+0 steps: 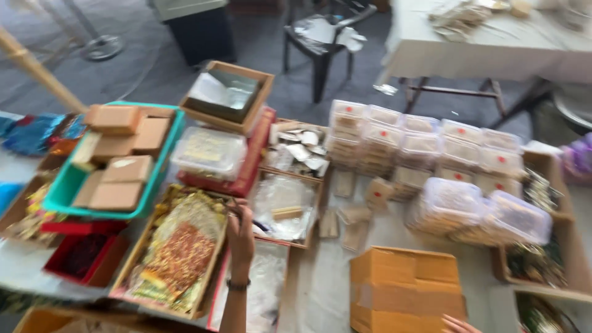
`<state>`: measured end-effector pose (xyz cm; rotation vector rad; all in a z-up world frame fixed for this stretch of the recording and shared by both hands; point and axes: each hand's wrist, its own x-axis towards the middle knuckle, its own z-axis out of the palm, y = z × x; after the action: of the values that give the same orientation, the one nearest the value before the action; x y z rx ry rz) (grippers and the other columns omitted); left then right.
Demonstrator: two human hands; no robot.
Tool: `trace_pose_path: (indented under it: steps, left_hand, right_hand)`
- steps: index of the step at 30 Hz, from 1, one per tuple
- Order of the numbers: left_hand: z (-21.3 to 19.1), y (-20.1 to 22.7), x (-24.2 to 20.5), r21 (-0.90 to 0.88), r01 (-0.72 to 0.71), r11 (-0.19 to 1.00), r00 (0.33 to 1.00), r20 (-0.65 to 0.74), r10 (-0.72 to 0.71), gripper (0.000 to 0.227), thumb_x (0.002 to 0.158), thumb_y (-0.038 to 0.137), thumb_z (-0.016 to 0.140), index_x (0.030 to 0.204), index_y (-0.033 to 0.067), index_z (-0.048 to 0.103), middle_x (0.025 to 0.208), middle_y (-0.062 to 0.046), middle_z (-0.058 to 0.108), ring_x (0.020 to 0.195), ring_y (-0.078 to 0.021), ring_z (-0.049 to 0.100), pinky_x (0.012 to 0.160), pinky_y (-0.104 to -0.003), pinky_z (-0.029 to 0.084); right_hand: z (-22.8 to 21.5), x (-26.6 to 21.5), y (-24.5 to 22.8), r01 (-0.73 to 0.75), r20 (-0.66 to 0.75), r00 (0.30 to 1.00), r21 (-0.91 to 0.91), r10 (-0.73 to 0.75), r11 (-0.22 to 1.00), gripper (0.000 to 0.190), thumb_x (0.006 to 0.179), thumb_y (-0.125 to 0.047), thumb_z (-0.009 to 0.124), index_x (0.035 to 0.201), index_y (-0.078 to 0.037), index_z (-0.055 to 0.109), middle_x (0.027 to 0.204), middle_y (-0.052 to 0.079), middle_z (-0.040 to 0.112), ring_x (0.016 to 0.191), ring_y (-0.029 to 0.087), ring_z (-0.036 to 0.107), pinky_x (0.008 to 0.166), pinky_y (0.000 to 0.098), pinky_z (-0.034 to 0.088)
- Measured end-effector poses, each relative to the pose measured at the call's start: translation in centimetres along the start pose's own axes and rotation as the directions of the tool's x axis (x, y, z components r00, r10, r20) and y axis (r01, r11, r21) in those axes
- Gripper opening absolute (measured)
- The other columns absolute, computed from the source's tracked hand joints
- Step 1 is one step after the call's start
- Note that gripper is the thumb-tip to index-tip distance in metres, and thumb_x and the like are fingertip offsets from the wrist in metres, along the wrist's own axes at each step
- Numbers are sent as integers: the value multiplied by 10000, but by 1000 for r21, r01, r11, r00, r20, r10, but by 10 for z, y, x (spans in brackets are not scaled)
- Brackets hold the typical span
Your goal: The person places small plastic containers into a cardboard box, closes the flaps, and seals the box with packing tape. They use scissors to cut the tape and smooth it down to secure the package.
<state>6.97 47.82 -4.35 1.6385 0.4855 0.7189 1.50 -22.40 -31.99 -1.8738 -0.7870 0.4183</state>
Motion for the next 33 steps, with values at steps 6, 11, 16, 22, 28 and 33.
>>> trace_pose_path:
  steps: [6, 11, 16, 22, 28, 33]
  left_hand:
    - [138, 95, -187, -395, 733, 554, 343, 918, 201, 349, 998, 347, 569, 1180, 59, 497, 1045, -76, 593, 1107, -201, 577, 1039, -364, 446]
    - [207, 151, -283, -295, 739, 606, 158, 950, 270, 349, 1062, 419, 520, 1129, 83, 451, 1109, -62, 560, 1284, -200, 518, 1144, -360, 404]
    - [254, 187, -319, 292, 412, 863, -26, 951, -309, 350, 1077, 344, 435, 1265, 56, 500, 1107, -168, 556, 827, -436, 474, 737, -550, 400]
    - [353, 77, -341, -459, -163, 873, -518, 793, 320, 412, 1110, 402, 493, 1178, 21, 635, 1184, -191, 631, 1098, -361, 606, 920, -465, 495]
    - [439, 61, -284, 53, -744, 666, -57, 988, -143, 598, 996, 584, 614, 889, 9, 740, 865, -166, 722, 860, -359, 710, 762, -458, 580]
    - [468, -20, -299, 195, -852, 487, -95, 856, -508, 506, 852, 531, 749, 980, 42, 780, 995, -167, 740, 932, -360, 702, 787, -447, 576]
  right_hand:
    - [104, 103, -258, 263, -477, 807, -236, -347, 936, 481, 980, -65, 615, 1451, -9, 533, 1370, 73, 617, 1000, 158, 659, 844, 264, 556]
    - [102, 57, -279, 159, -772, 603, 365, 203, 917, 634, 938, 20, 679, 1528, 2, 448, 1134, 146, 729, 939, 176, 714, 827, 292, 561]
    - [90, -17, -200, 247, -465, 668, 875, 581, 417, 829, 797, -52, 740, 1561, -68, 419, 1183, 186, 645, 861, 264, 695, 718, 363, 570]
    - [69, -61, -211, 382, -447, 801, 894, 399, 235, 791, 837, -330, 757, 1464, -127, 321, 1188, 162, 642, 900, 254, 704, 758, 350, 580]
    - [78, -90, -173, 11, -97, 803, 989, 588, 148, 744, 852, -421, 730, 1470, -120, 446, 942, 78, 645, 620, 139, 612, 547, 266, 492]
    - [94, -74, -142, -205, 82, 823, 966, 562, 159, 605, 929, -541, 658, 1313, -87, 542, 777, 35, 603, 480, 80, 472, 423, 223, 321]
